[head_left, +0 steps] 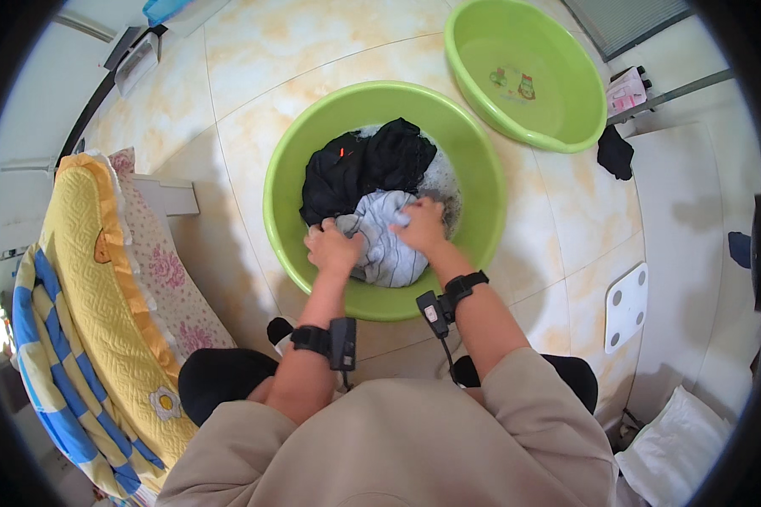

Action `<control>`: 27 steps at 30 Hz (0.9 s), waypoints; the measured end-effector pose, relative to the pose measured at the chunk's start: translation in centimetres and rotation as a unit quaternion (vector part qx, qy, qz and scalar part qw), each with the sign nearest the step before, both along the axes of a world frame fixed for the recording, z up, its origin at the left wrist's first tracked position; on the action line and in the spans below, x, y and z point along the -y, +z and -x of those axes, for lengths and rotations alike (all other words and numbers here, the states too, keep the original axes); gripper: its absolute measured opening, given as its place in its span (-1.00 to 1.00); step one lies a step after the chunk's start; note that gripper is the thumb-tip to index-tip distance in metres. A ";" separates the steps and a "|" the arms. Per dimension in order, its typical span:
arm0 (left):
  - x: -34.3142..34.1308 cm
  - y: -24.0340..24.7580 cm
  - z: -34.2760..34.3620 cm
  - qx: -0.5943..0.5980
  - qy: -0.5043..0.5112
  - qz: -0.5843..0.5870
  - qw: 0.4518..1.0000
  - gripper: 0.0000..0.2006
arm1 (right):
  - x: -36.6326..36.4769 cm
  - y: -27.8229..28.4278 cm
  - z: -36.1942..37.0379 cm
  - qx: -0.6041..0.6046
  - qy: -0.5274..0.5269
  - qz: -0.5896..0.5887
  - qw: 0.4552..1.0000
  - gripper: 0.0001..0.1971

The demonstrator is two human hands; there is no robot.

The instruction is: The person sits on the floor and hand-washes clothes in a green basin filled with soapy water. They scrub and rinse several garments, including a black item and a striped shirt, by hand.

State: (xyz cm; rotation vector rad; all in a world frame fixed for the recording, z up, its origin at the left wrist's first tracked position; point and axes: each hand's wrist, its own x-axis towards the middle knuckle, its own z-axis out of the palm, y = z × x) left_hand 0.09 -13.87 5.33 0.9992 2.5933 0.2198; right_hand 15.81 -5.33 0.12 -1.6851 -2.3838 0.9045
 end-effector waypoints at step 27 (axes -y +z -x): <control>-1.5 -7.0 -1.3 0.717 0.482 -0.167 0.474 -0.32 | 3.4 1.6 4.9 -0.342 -0.059 -0.029 0.937 -0.77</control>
